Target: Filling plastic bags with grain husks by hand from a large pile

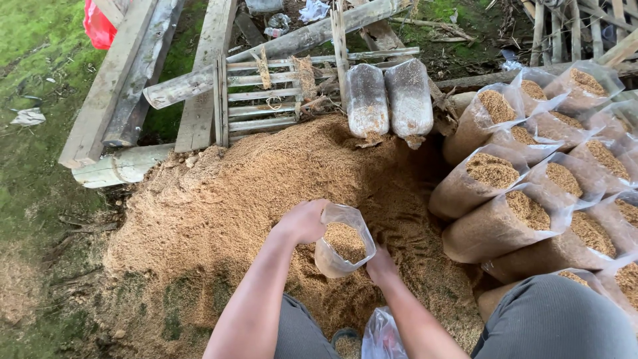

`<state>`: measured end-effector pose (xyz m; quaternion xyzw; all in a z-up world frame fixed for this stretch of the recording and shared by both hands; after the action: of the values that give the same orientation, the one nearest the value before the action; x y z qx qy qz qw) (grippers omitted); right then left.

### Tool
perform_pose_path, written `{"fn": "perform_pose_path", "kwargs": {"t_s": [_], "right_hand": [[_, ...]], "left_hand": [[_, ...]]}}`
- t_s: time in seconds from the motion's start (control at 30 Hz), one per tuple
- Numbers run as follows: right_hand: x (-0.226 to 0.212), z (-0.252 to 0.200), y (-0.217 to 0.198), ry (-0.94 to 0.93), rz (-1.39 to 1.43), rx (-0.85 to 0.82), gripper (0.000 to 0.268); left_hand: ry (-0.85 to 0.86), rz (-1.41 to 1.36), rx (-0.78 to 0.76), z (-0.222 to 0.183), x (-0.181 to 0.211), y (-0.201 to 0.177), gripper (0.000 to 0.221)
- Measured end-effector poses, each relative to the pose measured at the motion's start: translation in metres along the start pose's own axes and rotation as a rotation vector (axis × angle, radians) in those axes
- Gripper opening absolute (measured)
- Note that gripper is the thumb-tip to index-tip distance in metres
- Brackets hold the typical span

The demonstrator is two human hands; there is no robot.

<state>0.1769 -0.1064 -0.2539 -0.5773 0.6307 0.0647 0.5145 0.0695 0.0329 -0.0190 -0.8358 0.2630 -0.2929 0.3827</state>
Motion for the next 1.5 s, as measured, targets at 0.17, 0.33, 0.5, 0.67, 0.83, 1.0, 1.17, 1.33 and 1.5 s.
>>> {"fn": "perform_pose_path", "kwargs": {"t_s": [0.17,0.33,0.5,0.67,0.83,1.0,1.17,1.33,1.5], "right_hand": [[0.148,0.117,0.050,0.128,0.449,0.110,0.047],[0.047,0.103,-0.011,-0.130,0.455,0.128,0.031],[-0.122,0.023,-0.099,-0.391,1.072,0.074,0.033],[-0.218,-0.052,-0.119,-0.629,0.856,-0.087,0.038],[-0.210,-0.057,-0.050,-0.483,0.274,-0.339,0.036],[-0.122,-0.006,0.003,-0.266,0.176,-0.300,0.036],[-0.119,0.005,0.005,-0.258,-0.101,-0.321,0.033],[-0.218,-0.073,-0.064,-0.548,-0.099,-0.382,0.038],[-0.202,-0.030,-0.115,-0.827,0.402,0.087,0.026]], "left_hand": [[0.014,0.028,0.018,0.010,-0.008,0.007,0.047],[0.017,0.042,0.018,0.008,-0.008,0.006,0.051],[0.022,0.029,0.014,0.012,-0.013,0.010,0.058],[0.013,0.041,0.007,0.012,-0.015,0.015,0.060],[0.024,0.049,0.007,0.012,-0.019,0.016,0.059],[0.039,0.066,0.013,0.028,-0.025,0.017,0.061],[0.033,0.060,-0.002,0.022,-0.021,0.014,0.061],[-0.001,0.041,-0.014,0.009,-0.019,0.013,0.063],[-0.004,0.064,-0.002,0.021,-0.024,0.015,0.065]]}}
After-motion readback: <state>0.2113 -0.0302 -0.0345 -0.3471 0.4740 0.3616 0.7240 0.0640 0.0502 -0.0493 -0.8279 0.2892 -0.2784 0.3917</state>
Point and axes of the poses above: each hand's wrist, its own z-axis towards the middle knuckle, its own y-axis out of the palm, x = y × z, the point moved 9 cm from there along z, towards the middle knuckle, and after that the axes turned 15 degrees about z, right-handed, at the moved point
